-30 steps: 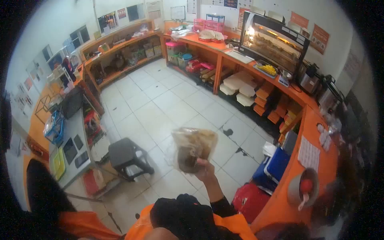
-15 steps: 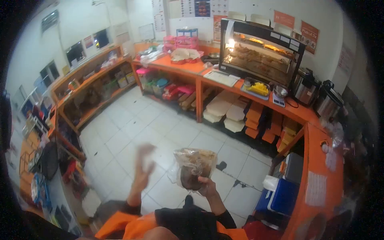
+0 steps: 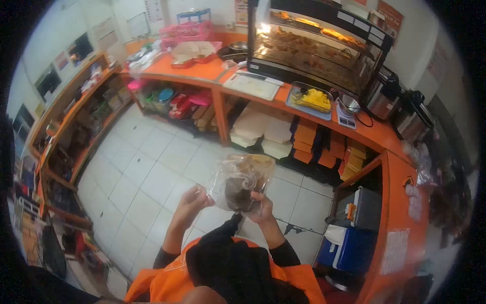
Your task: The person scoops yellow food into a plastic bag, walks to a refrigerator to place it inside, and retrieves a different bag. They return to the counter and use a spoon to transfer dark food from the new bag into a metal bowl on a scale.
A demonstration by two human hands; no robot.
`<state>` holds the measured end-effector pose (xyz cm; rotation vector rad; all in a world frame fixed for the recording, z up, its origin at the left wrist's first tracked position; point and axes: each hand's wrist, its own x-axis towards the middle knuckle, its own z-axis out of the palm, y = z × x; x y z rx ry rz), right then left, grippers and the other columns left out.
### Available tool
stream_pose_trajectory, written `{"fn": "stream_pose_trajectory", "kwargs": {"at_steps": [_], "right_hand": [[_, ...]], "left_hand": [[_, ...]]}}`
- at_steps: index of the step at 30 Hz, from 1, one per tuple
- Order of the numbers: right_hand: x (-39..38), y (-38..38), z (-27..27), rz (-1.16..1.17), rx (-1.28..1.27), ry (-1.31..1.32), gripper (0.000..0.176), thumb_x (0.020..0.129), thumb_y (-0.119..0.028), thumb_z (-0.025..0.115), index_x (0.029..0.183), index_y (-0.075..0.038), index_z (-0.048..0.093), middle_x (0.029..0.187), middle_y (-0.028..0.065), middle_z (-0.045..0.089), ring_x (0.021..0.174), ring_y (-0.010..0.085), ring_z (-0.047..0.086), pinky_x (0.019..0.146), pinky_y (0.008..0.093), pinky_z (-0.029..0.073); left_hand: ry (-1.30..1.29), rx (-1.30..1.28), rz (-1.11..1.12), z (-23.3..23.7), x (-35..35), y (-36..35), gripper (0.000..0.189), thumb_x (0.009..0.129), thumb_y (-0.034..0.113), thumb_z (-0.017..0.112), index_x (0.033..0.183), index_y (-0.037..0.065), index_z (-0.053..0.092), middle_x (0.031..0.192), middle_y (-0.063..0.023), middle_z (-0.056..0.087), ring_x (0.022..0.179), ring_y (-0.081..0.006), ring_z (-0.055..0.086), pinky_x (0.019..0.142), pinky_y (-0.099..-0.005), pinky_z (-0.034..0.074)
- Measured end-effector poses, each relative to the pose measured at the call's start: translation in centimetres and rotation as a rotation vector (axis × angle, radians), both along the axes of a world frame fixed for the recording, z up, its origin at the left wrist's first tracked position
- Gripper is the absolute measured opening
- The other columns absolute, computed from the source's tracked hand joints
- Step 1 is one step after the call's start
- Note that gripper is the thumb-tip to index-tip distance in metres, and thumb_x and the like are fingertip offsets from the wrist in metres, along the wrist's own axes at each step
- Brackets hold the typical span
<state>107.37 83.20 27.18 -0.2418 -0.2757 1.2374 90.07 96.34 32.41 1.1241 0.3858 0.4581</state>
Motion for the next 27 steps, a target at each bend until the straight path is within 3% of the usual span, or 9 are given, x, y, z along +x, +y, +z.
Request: {"fn": "stream_pose_trajectory", "kwargs": {"at_steps": [4, 6, 9, 11, 14, 16, 20, 24, 27], "right_hand": [[7.5, 3.2, -0.6, -0.022, -0.022, 0.015, 0.049, 0.079, -0.018, 0.054, 0.123, -0.001, 0.041, 0.115, 0.0152, 0.052, 0.102, 0.029, 0.055, 0.086, 0.0434, 0.046], [10.9, 4.1, 1.1, -0.176, -0.049, -0.22, 0.05, 0.079, -0.019, 0.055, 0.123, -0.001, 0.04, 0.112, 0.0133, 0.053, 0.099, 0.0273, 0.056, 0.085, 0.0413, 0.046], [15.8, 4.4, 2.3, -0.506, -0.268, -0.522, 0.053, 0.078, -0.012, 0.059, 0.125, -0.001, 0.037, 0.112, 0.0098, 0.051, 0.099, 0.023, 0.053, 0.085, 0.035, 0.045], [18.6, 3.7, 3.5, -0.701, -0.372, -0.705, 0.054, 0.078, -0.008, 0.06, 0.125, -0.001, 0.036, 0.117, 0.0093, 0.047, 0.104, 0.0213, 0.05, 0.088, 0.0329, 0.042], [23.8, 4.4, 4.6, -1.165, -0.636, -1.197, 0.07, 0.069, -0.009, 0.067, 0.129, -0.001, 0.031, 0.117, 0.0155, 0.043, 0.106, 0.0271, 0.045, 0.089, 0.0364, 0.038], [27.2, 4.1, 5.6, -1.333, -0.873, -1.591, 0.085, 0.061, -0.014, 0.073, 0.131, -0.002, 0.026, 0.113, 0.0201, 0.041, 0.105, 0.0355, 0.041, 0.089, 0.0436, 0.035], [34.7, 1.4, 6.4, -1.286, -1.035, -1.603, 0.097, 0.058, -0.023, 0.077, 0.135, -0.002, 0.021, 0.124, 0.0227, 0.031, 0.112, 0.0409, 0.031, 0.093, 0.0502, 0.027], [42.5, -4.1, 10.0, -1.135, -0.954, -1.717, 0.11, 0.054, -0.022, 0.085, 0.137, -0.002, 0.016, 0.127, 0.0211, 0.034, 0.116, 0.0344, 0.036, 0.094, 0.0439, 0.034], [49.3, -8.2, 11.5, -0.853, -0.73, -1.459, 0.103, 0.058, -0.018, 0.083, 0.137, -0.004, 0.018, 0.124, 0.0166, 0.039, 0.111, 0.0266, 0.043, 0.087, 0.0365, 0.042]], "left_hand": [[-0.062, -0.168, -0.172, -1.5, 8.8, 5.9, 0.013, 0.089, 0.016, 0.053, 0.095, 0.005, 0.051, 0.087, -0.005, 0.056, 0.084, -0.0134, 0.056, 0.076, -0.0218, 0.043], [-0.076, -0.296, -0.222, -2.2, 13.8, 7.8, 0.02, 0.088, 0.018, 0.054, 0.103, 0.007, 0.048, 0.097, -0.0064, 0.054, 0.089, -0.0139, 0.054, 0.08, -0.0234, 0.041], [0.024, -0.123, -0.039, -3.0, 21.9, 8.1, 0.041, 0.085, 0.019, 0.057, 0.12, 0.011, 0.037, 0.113, -0.0081, 0.045, 0.103, -0.0152, 0.047, 0.086, -0.0281, 0.039], [-0.005, -0.071, -0.401, -2.2, 25.9, 7.1, 0.076, 0.079, 0.03, 0.063, 0.137, 0.02, 0.015, 0.134, -0.0135, 0.032, 0.124, -0.0267, 0.033, 0.1, -0.0435, 0.03], [-0.127, 0.079, -0.69, 0.6, 32.9, 4.3, 0.107, 0.069, 0.019, 0.075, 0.14, 0.029, -0.004, 0.144, -0.0127, 0.008, 0.133, -0.0311, 0.017, 0.102, -0.0509, 0.023], [-0.137, 0.03, -0.63, -1.4, 38.3, 2.4, 0.101, 0.068, 0.016, 0.076, 0.14, 0.014, 0.005, 0.141, -0.0143, 0.018, 0.13, -0.0271, 0.022, 0.103, -0.042, 0.026], [-0.129, -0.082, -0.554, -2.0, 48.2, 0.1, 0.075, 0.074, 0.015, 0.072, 0.131, -0.001, 0.027, 0.126, -0.0133, 0.042, 0.116, -0.0214, 0.043, 0.095, -0.0315, 0.038], [0.022, -0.155, -0.565, -1.2, 56.7, -1.2, 0.057, 0.077, 0.017, 0.07, 0.123, 0.001, 0.04, 0.109, -0.0099, 0.055, 0.095, -0.0163, 0.056, 0.077, -0.0279, 0.047], [-0.017, -0.433, -0.6, -1.8, 61.9, -1.9, 0.064, 0.082, 0.023, 0.064, 0.131, 0.004, 0.029, 0.125, -0.0127, 0.045, 0.11, -0.0225, 0.049, 0.088, -0.0359, 0.044]]}}
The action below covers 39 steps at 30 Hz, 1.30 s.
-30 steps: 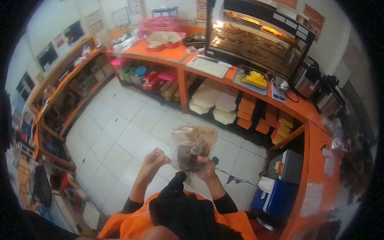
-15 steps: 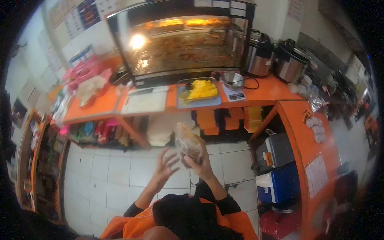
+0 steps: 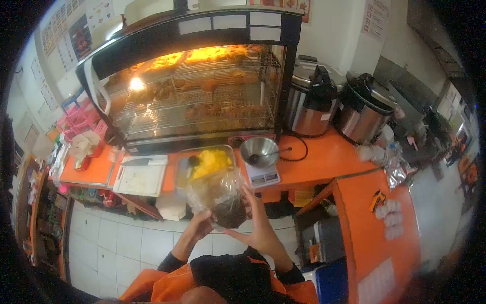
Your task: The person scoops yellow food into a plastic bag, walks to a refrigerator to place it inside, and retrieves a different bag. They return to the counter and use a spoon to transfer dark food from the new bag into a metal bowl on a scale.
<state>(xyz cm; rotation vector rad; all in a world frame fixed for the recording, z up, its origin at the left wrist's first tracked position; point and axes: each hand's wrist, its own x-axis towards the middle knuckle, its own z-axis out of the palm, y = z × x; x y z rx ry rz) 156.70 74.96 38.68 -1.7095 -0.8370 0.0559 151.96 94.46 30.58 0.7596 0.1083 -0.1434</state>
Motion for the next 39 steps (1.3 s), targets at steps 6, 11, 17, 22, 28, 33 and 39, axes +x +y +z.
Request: {"fn": "stream_pose_trajectory", "kwargs": {"at_steps": [6, 11, 17, 22, 28, 33, 39], "right_hand": [[9.3, -1.8, -0.6, 0.076, -0.018, 0.006, 0.063, 0.065, -0.004, 0.076, 0.12, -0.006, 0.047, 0.111, 0.0082, 0.048, 0.094, 0.0173, 0.051, 0.072, 0.0281, 0.044], [12.5, -0.3, 1.0, -0.073, -0.135, -0.273, 0.041, 0.066, -0.005, 0.074, 0.104, -0.007, 0.06, 0.1, 0.0093, 0.05, 0.087, 0.0207, 0.053, 0.071, 0.0286, 0.044], [14.8, 2.4, 2.1, -0.066, -0.171, -0.363, 0.033, 0.07, -0.014, 0.072, 0.099, -0.006, 0.059, 0.093, 0.0084, 0.051, 0.084, 0.0246, 0.053, 0.072, 0.0338, 0.044], [16.5, 6.1, -0.3, -0.082, -0.125, -0.485, 0.022, 0.073, -0.007, 0.067, 0.092, -0.001, 0.059, 0.088, 0.0088, 0.055, 0.083, 0.0245, 0.055, 0.07, 0.0326, 0.046], [17.9, 8.5, -0.9, -0.023, -0.198, -0.491, 0.021, 0.073, -0.002, 0.062, 0.093, 0.002, 0.056, 0.087, 0.01, 0.055, 0.084, 0.025, 0.056, 0.071, 0.033, 0.047], [19.7, 10.0, -1.5, 0.053, -0.227, -0.411, 0.02, 0.072, -0.001, 0.064, 0.09, 0.001, 0.055, 0.085, 0.0103, 0.056, 0.078, 0.0244, 0.057, 0.065, 0.0324, 0.048], [22.4, 8.8, -0.4, 0.264, -0.24, 0.042, 0.02, 0.073, 0.001, 0.064, 0.091, -0.001, 0.057, 0.08, 0.0075, 0.057, 0.072, 0.0133, 0.057, 0.062, 0.0264, 0.048]], "left_hand": [[0.04, -0.085, -0.009, -0.9, 6.0, -0.9, 0.064, 0.086, 0.03, 0.058, 0.134, 0.006, 0.023, 0.132, -0.012, 0.038, 0.12, -0.0262, 0.041, 0.096, -0.0433, 0.039], [0.076, -0.105, -0.045, -2.4, 10.3, 0.5, 0.063, 0.086, 0.041, 0.052, 0.132, 0.006, 0.027, 0.128, -0.0104, 0.043, 0.116, -0.0236, 0.046, 0.094, -0.041, 0.042], [-0.004, 0.023, 0.074, -3.3, 13.5, 0.4, 0.047, 0.087, 0.039, 0.052, 0.117, 0.004, 0.044, 0.111, -0.0077, 0.052, 0.098, -0.0189, 0.053, 0.086, -0.0365, 0.046], [-0.071, 0.028, 0.206, -1.7, 15.6, 0.0, 0.039, 0.085, 0.043, 0.055, 0.099, 0.006, 0.053, 0.095, -0.0068, 0.056, 0.089, -0.0194, 0.054, 0.074, -0.0345, 0.045], [-0.036, 0.005, 0.337, -2.0, 16.6, 1.3, 0.032, 0.086, 0.031, 0.059, 0.104, 0.006, 0.051, 0.097, -0.0059, 0.055, 0.092, -0.0179, 0.053, 0.077, -0.0342, 0.045], [-0.042, 0.153, 0.33, -1.9, 17.5, 2.8, 0.036, 0.084, 0.012, 0.06, 0.116, 0.004, 0.044, 0.107, -0.0056, 0.053, 0.099, -0.0162, 0.052, 0.083, -0.0314, 0.044], [0.052, 0.218, 0.36, -2.9, 17.9, 2.2, 0.036, 0.084, 0.012, 0.06, 0.115, 0.003, 0.043, 0.097, -0.0059, 0.055, 0.09, -0.0171, 0.054, 0.078, -0.0302, 0.045]]}}
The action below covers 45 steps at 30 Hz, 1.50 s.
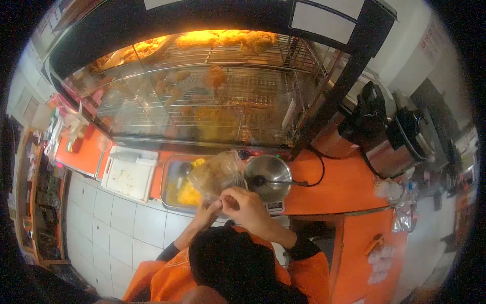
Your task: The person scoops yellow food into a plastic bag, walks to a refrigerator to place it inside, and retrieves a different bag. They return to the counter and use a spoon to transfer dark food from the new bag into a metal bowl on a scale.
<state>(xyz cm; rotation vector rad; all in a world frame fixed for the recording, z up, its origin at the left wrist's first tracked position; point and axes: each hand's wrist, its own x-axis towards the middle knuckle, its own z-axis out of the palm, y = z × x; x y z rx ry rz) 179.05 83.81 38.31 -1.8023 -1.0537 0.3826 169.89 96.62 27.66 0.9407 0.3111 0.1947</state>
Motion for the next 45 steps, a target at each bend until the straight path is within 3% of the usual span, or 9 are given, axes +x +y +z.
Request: {"fn": "stream_pose_trajectory", "kwargs": {"at_steps": [4, 8, 17, 20, 22, 31, 38, 42, 45], "right_hand": [[2.1, -1.2, -0.7, 0.172, 0.095, 0.142, 0.022, 0.075, 0.001, 0.063, 0.097, -0.002, 0.057, 0.086, 0.0053, 0.057, 0.077, 0.008, 0.055, 0.064, 0.0216, 0.046], [6.4, -3.5, -1.7, -0.184, 0.377, 0.189, 0.019, 0.084, -0.005, 0.057, 0.103, -0.004, 0.055, 0.097, 0.0027, 0.054, 0.084, 0.0081, 0.053, 0.071, 0.022, 0.043], [7.4, -6.9, -1.7, -0.13, -0.044, -0.129, 0.023, 0.085, -0.021, 0.058, 0.076, -0.001, 0.053, 0.064, 0.007, 0.049, 0.059, 0.0164, 0.052, 0.053, 0.0305, 0.038], [7.5, -7.7, -0.3, -0.095, -0.059, -0.444, 0.017, 0.081, -0.016, 0.059, 0.075, -0.001, 0.055, 0.068, 0.0123, 0.053, 0.059, 0.0298, 0.053, 0.052, 0.036, 0.041], [7.7, -8.2, 1.2, -0.042, -0.107, -0.547, 0.016, 0.08, -0.014, 0.059, 0.072, 0.0, 0.056, 0.07, 0.013, 0.055, 0.061, 0.0328, 0.054, 0.053, 0.0374, 0.042], [9.5, -8.2, -0.3, -0.046, 0.082, 0.214, 0.022, 0.083, -0.015, 0.061, 0.072, 0.003, 0.058, 0.064, 0.0072, 0.056, 0.06, 0.0094, 0.054, 0.057, 0.0236, 0.043], [7.4, -8.9, 1.8, 0.22, 0.069, -0.663, 0.021, 0.077, -0.016, 0.065, 0.095, -0.004, 0.061, 0.103, 0.0064, 0.056, 0.086, 0.0216, 0.056, 0.075, 0.033, 0.045], [7.9, -9.2, -0.5, 0.426, 0.062, -0.635, 0.023, 0.073, -0.012, 0.064, 0.096, -0.006, 0.063, 0.095, 0.0044, 0.059, 0.086, 0.0205, 0.056, 0.08, 0.0344, 0.042], [8.4, -9.3, -0.7, 0.524, 0.081, -0.635, 0.023, 0.07, -0.008, 0.064, 0.093, -0.004, 0.063, 0.09, 0.0056, 0.059, 0.086, 0.0194, 0.056, 0.078, 0.0335, 0.043]], "left_hand": [[0.029, -0.157, -0.058, -2.0, 0.3, -0.3, 0.043, 0.084, 0.009, 0.058, 0.122, 0.005, 0.04, 0.113, -0.0087, 0.052, 0.103, -0.0193, 0.051, 0.086, -0.0344, 0.044], [0.031, -0.317, 0.045, -4.0, 0.1, -2.1, 0.057, 0.081, 0.014, 0.058, 0.129, 0.003, 0.029, 0.122, -0.0122, 0.045, 0.11, -0.026, 0.047, 0.093, -0.0399, 0.04], [-0.222, -0.474, -0.099, -2.2, 0.4, -6.0, 0.071, 0.073, 0.021, 0.069, 0.129, 0.0, 0.031, 0.126, -0.012, 0.045, 0.115, -0.0233, 0.045, 0.096, -0.0363, 0.037], [-0.044, 0.358, -0.089, 1.3, 1.3, -6.5, 0.073, 0.067, 0.017, 0.076, 0.126, -0.001, 0.037, 0.121, -0.0117, 0.049, 0.112, -0.0212, 0.048, 0.095, -0.0346, 0.039], [0.048, 0.275, -0.144, 1.0, 1.6, -6.6, 0.08, 0.061, 0.017, 0.08, 0.126, 0.0, 0.037, 0.122, -0.0111, 0.049, 0.111, -0.0202, 0.048, 0.095, -0.0344, 0.039], [0.092, 0.085, -0.143, 2.6, 1.4, -6.2, 0.077, 0.063, 0.012, 0.078, 0.127, 0.001, 0.036, 0.119, -0.0111, 0.05, 0.111, -0.0224, 0.049, 0.093, -0.0353, 0.041], [0.159, 0.005, -0.212, 2.5, 0.8, -4.9, 0.071, 0.065, 0.008, 0.076, 0.125, 0.002, 0.039, 0.115, -0.0103, 0.053, 0.108, -0.0226, 0.052, 0.093, -0.0356, 0.042], [0.173, 0.053, -0.281, 3.3, 0.5, -4.5, 0.073, 0.061, 0.005, 0.078, 0.124, 0.002, 0.04, 0.115, -0.0094, 0.054, 0.107, -0.0212, 0.051, 0.093, -0.0343, 0.041], [0.099, 0.136, -0.44, 3.4, 0.3, -3.8, 0.073, 0.062, 0.002, 0.077, 0.124, 0.002, 0.038, 0.106, -0.0119, 0.055, 0.088, -0.0208, 0.059, 0.06, -0.029, 0.055]]}}
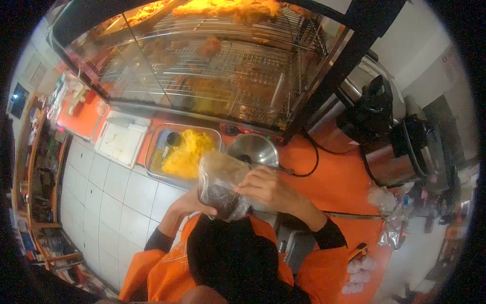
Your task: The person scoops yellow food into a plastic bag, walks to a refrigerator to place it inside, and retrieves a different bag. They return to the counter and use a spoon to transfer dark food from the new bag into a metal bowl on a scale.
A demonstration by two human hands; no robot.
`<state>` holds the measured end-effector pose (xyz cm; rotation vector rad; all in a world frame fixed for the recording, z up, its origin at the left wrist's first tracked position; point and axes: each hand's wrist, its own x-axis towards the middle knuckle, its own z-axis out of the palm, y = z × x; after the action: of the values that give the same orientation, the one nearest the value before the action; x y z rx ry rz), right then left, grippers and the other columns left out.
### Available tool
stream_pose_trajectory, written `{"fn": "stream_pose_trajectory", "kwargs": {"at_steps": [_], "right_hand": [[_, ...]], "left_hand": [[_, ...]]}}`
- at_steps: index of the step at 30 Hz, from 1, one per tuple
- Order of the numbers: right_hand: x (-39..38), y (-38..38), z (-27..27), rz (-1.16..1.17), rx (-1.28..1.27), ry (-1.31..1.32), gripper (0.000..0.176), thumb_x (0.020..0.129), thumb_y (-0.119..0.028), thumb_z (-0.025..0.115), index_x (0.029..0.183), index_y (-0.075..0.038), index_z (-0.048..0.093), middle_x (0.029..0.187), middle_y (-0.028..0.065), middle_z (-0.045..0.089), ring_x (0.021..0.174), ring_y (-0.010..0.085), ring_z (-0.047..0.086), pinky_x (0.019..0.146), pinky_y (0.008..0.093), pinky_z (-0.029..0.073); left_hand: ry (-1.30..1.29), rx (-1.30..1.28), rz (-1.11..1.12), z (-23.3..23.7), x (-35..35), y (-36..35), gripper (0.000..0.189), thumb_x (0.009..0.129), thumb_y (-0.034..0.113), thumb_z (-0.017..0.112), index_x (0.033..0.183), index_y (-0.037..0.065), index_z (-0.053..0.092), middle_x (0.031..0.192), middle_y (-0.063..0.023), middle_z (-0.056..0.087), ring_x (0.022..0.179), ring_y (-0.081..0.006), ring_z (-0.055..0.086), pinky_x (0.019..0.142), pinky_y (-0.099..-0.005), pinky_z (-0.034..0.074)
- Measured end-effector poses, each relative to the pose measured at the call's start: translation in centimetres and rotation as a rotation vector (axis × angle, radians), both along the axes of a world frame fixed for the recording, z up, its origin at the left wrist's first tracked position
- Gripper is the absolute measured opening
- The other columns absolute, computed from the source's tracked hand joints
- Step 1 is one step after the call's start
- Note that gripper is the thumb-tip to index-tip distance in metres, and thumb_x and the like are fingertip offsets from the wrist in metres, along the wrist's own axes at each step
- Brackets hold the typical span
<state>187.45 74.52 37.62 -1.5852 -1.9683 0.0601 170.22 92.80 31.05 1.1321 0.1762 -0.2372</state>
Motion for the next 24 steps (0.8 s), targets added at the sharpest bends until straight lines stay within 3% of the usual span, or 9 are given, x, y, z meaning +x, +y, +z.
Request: {"fn": "stream_pose_trajectory", "kwargs": {"at_steps": [1, 7, 11, 16, 17, 19, 20, 24], "right_hand": [[-0.2, 0.0, 0.0, 0.011, 0.012, -0.029, 0.024, 0.068, -0.006, 0.064, 0.092, -0.003, 0.063, 0.088, 0.0059, 0.059, 0.086, 0.0196, 0.056, 0.077, 0.0335, 0.044], [-1.5, 0.8, -0.2, -0.012, 0.087, -0.237, 0.022, 0.068, -0.003, 0.062, 0.088, 0.002, 0.057, 0.087, 0.0085, 0.057, 0.082, 0.023, 0.057, 0.071, 0.0338, 0.046], [-1.1, 1.3, -0.6, -0.184, 0.128, -0.141, 0.02, 0.074, -0.003, 0.059, 0.093, 0.001, 0.054, 0.091, 0.0108, 0.055, 0.083, 0.0252, 0.056, 0.071, 0.0329, 0.047], [-1.2, 1.5, 0.5, -0.358, -0.222, 0.536, 0.026, 0.08, -0.008, 0.059, 0.105, -0.002, 0.051, 0.098, 0.0111, 0.056, 0.086, 0.0264, 0.055, 0.073, 0.0323, 0.046], [-1.6, 1.4, 0.7, -0.358, -0.262, 0.649, 0.027, 0.081, -0.01, 0.059, 0.106, -0.003, 0.05, 0.099, 0.0107, 0.056, 0.087, 0.0262, 0.055, 0.074, 0.033, 0.046], [-1.9, 1.5, 0.9, -0.253, -0.158, 0.597, 0.027, 0.08, -0.008, 0.06, 0.105, -0.004, 0.052, 0.1, 0.0102, 0.056, 0.088, 0.0257, 0.056, 0.076, 0.0352, 0.044], [-2.0, 1.5, 0.9, -0.2, -0.105, 0.57, 0.026, 0.079, -0.007, 0.06, 0.105, -0.005, 0.052, 0.101, 0.01, 0.056, 0.088, 0.0254, 0.057, 0.077, 0.0364, 0.044], [-3.0, 2.3, -0.2, -0.263, 0.002, 0.034, 0.027, 0.077, -0.009, 0.063, 0.102, -0.005, 0.054, 0.09, 0.0081, 0.057, 0.084, 0.0226, 0.057, 0.075, 0.0365, 0.043]], "left_hand": [[-0.015, -0.036, 0.031, -0.3, -0.2, 0.0, 0.077, 0.061, -0.001, 0.077, 0.125, 0.002, 0.035, 0.102, -0.0115, 0.056, 0.081, -0.0201, 0.06, 0.053, -0.0283, 0.055], [0.123, -0.185, -0.026, 0.0, -0.6, 0.1, 0.078, 0.06, -0.001, 0.078, 0.125, 0.002, 0.035, 0.099, -0.0112, 0.056, 0.077, -0.0197, 0.061, 0.055, -0.0287, 0.055], [0.012, -0.004, -0.046, 0.2, -0.5, -0.7, 0.077, 0.061, 0.002, 0.078, 0.125, 0.002, 0.035, 0.1, -0.0109, 0.056, 0.08, -0.0179, 0.059, 0.056, -0.0286, 0.054], [0.017, 0.018, -0.059, 0.4, -0.3, -0.6, 0.077, 0.061, 0.005, 0.079, 0.125, 0.001, 0.036, 0.105, -0.0104, 0.055, 0.087, -0.0168, 0.057, 0.059, -0.0283, 0.054], [0.047, 0.026, -0.055, 0.4, -0.3, -0.6, 0.079, 0.06, 0.006, 0.08, 0.126, 0.002, 0.037, 0.109, -0.0097, 0.054, 0.094, -0.0175, 0.054, 0.07, -0.0294, 0.049], [0.104, 0.043, -0.047, 0.2, -0.5, -0.5, 0.081, 0.058, 0.007, 0.08, 0.127, 0.003, 0.038, 0.116, -0.0083, 0.051, 0.109, -0.0188, 0.048, 0.092, -0.0316, 0.04], [0.076, 0.046, -0.042, 0.1, -0.5, -0.6, 0.08, 0.059, 0.007, 0.08, 0.126, 0.003, 0.039, 0.117, -0.0081, 0.051, 0.108, -0.0184, 0.048, 0.092, -0.0315, 0.04], [0.009, 0.108, -0.039, -1.4, -0.3, -0.9, 0.074, 0.061, 0.009, 0.079, 0.125, 0.003, 0.041, 0.117, -0.0077, 0.051, 0.108, -0.0173, 0.048, 0.093, -0.031, 0.039]]}}
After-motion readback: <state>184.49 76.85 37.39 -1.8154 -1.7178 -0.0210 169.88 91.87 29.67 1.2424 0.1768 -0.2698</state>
